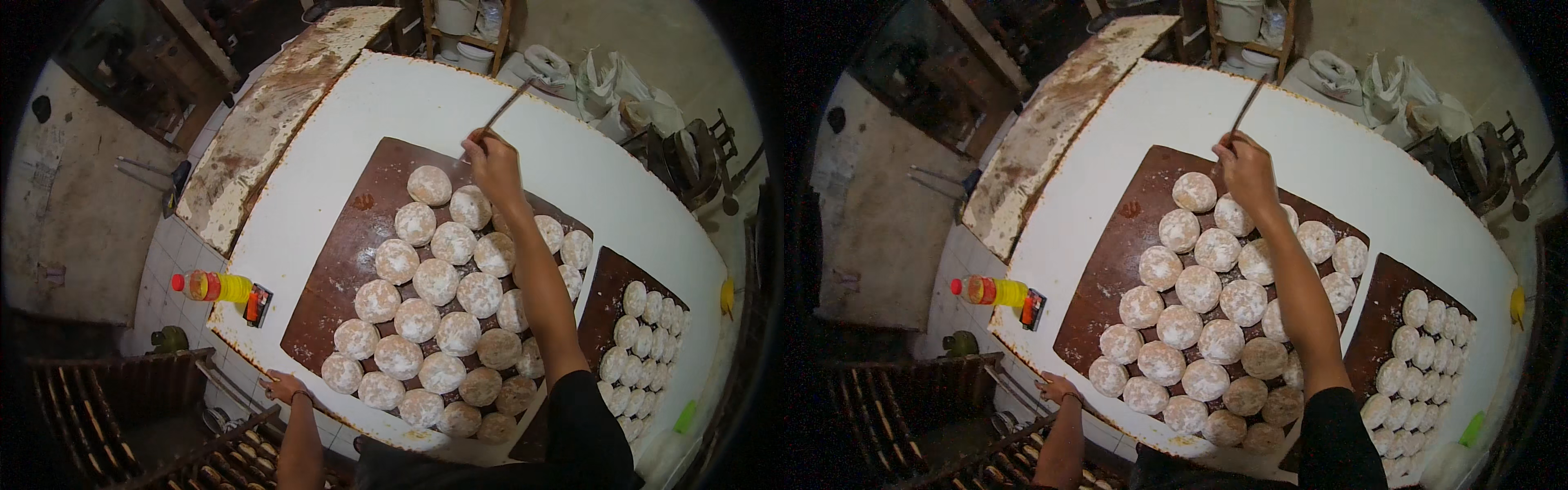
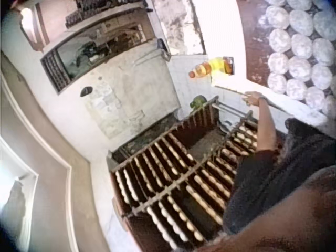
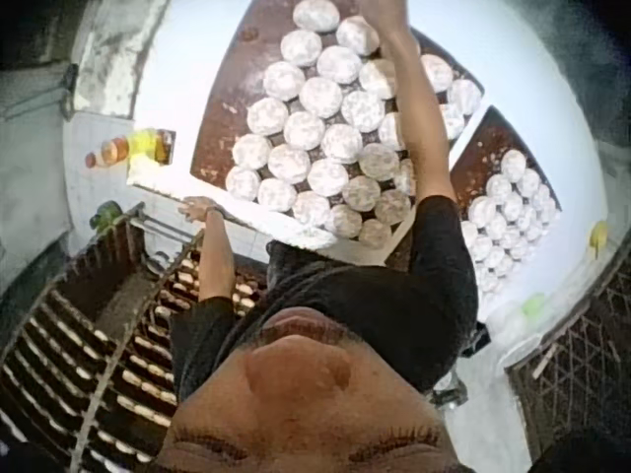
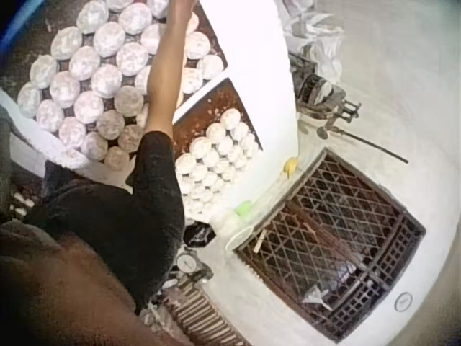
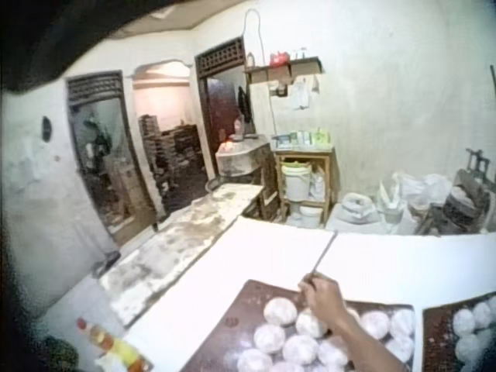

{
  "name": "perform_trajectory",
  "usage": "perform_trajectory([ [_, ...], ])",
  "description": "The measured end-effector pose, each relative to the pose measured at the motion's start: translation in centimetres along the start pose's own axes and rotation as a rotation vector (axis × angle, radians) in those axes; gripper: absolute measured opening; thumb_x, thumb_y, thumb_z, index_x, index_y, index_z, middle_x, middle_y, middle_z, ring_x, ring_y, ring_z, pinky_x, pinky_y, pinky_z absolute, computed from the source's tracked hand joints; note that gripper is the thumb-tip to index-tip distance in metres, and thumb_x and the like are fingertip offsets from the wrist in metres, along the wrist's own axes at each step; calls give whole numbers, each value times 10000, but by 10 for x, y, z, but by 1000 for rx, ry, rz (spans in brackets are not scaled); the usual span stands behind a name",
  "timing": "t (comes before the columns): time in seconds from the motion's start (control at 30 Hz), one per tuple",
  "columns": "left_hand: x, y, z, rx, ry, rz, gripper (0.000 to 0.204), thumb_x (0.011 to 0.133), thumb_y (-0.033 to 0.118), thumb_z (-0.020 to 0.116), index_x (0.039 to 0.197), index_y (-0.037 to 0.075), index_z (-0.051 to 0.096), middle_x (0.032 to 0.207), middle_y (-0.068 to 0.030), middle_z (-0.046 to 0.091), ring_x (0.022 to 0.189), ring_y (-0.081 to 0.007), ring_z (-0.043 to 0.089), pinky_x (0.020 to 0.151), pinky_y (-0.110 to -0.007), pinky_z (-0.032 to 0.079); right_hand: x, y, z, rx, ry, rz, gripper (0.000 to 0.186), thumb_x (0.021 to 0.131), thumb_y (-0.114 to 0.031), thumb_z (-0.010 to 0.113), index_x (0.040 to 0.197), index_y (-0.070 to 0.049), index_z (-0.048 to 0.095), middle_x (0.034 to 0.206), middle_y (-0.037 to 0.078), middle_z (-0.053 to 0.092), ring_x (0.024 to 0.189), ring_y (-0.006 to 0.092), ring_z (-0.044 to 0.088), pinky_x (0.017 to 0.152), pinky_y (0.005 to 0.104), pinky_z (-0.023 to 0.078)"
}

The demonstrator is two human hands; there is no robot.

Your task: The person decorates several donuts with red jam using a piping bag, then places a tray of finished donuts onto a wooden storage rack.

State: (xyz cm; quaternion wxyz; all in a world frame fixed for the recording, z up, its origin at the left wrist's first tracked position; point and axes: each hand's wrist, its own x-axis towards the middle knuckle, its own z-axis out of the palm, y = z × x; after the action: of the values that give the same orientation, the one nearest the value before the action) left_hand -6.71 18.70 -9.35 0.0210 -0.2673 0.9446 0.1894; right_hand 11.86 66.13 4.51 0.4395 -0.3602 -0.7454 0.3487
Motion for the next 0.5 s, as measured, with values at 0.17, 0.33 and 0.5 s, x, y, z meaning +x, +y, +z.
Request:
perform_trajectory([
  [0.17, 3, -2, 7, 15, -3, 34, 599, 856, 482, 192, 1285, 64, 164, 1232, -279, 194, 1056, -418, 370, 813, -490, 404, 1, 40, 46, -79, -284, 286, 203, 783, -158, 539, 747, 42, 544, 611, 115, 536, 539, 163, 506, 541, 304, 413],
  [0.33, 18, -15, 15, 114, 30, 47, 607, 857, 482, 186, 1278, 45, 172, 1218, -272, 213, 1031, -400, 394, 812, -474, 398, -25, -21, 23, 61, -200, -2, 155, 788, -86, 520, 742, 59, 543, 716, 114, 548, 602, 181, 536, 556, 305, 430],
  [0.5, 12, -7, 7, -11, -25, -7, 625, 849, 502, 194, 1284, 54, 163, 1241, -263, 186, 1031, -397, 399, 805, -482, 404, -71, 9, 59, 13, -372, 29, 135, 786, -89, 525, 773, 46, 528, 787, 141, 533, 682, 245, 534, 624, 328, 427],
])
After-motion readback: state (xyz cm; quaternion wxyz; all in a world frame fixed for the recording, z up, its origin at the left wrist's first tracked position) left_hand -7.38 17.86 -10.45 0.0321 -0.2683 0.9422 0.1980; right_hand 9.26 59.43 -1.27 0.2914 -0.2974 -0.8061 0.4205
